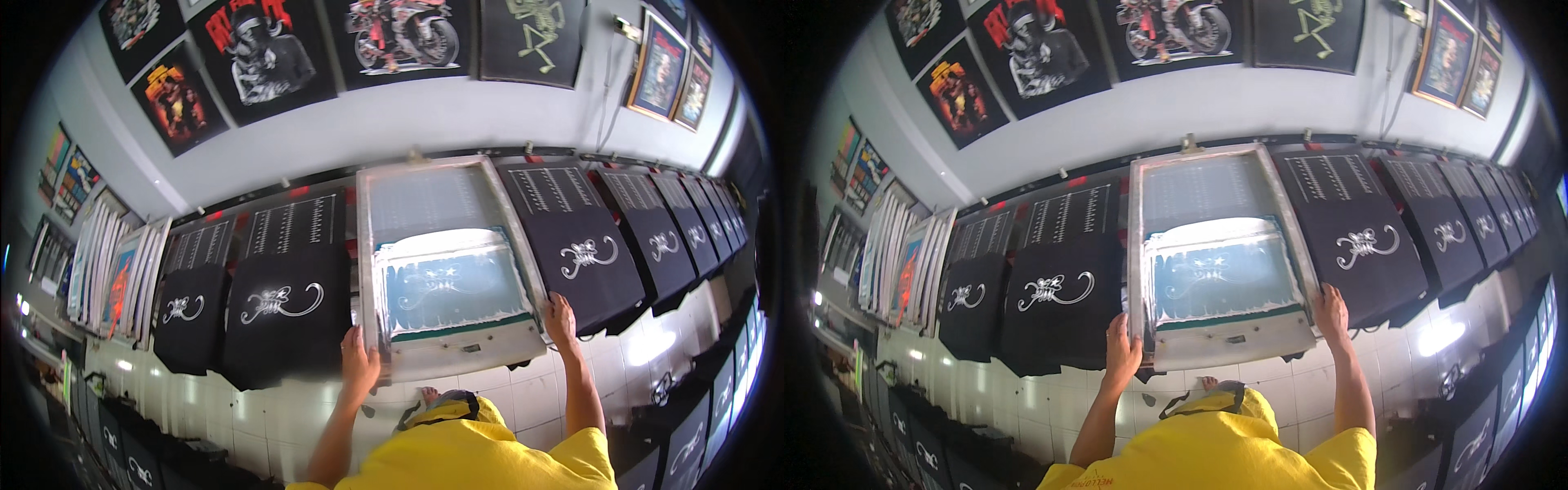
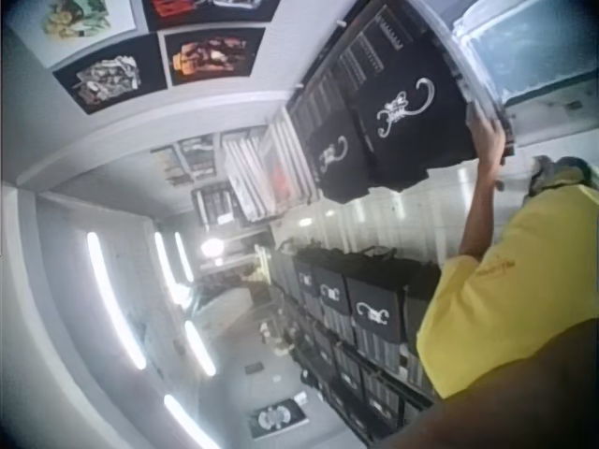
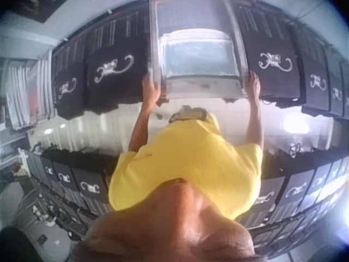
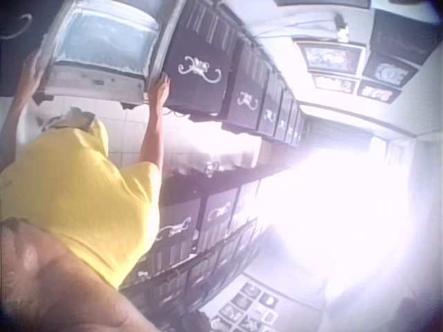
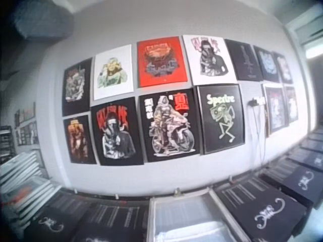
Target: The person performs screen printing by aligning a mesh frame over black t-shirts and using a squeegee to apply white ink.
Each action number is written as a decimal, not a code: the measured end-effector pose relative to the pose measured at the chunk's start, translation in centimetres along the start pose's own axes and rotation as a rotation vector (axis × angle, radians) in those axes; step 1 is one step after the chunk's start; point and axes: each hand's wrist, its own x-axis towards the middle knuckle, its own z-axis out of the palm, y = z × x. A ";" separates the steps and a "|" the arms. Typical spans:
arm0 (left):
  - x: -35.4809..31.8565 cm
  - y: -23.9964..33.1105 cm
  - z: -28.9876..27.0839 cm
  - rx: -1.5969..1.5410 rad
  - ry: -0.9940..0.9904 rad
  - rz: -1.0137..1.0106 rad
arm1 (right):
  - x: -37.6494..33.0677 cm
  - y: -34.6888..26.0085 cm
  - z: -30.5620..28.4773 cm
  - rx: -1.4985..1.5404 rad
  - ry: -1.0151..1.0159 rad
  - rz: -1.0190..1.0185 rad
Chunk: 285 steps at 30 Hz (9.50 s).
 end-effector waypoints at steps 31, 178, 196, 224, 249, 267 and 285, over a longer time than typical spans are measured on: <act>-0.7 -11.2 -10.9 -0.310 0.007 -0.440 | -4.5 -11.7 5.5 0.254 0.045 0.372; -4.3 -27.6 -30.9 0.296 -0.389 0.229 | -19.3 -47.5 16.4 -0.251 -0.542 -0.736; 0.6 -29.1 -28.8 0.312 -0.474 0.237 | -14.4 -46.9 15.1 -0.132 -0.511 -0.763; 1.0 -31.8 -25.7 0.355 -0.189 0.393 | -14.9 -45.4 18.8 -0.143 -0.290 -0.690; 21.5 -35.1 -23.6 0.285 -0.391 0.230 | 4.0 -50.0 24.0 -0.309 -0.371 -0.553; -1.0 -30.2 -27.3 0.302 -0.298 0.264 | -17.1 -41.8 20.4 -0.070 -0.178 -0.760; -4.8 -32.9 -26.8 -0.185 -0.062 0.180 | -17.9 -36.7 20.6 -0.012 -0.212 -0.517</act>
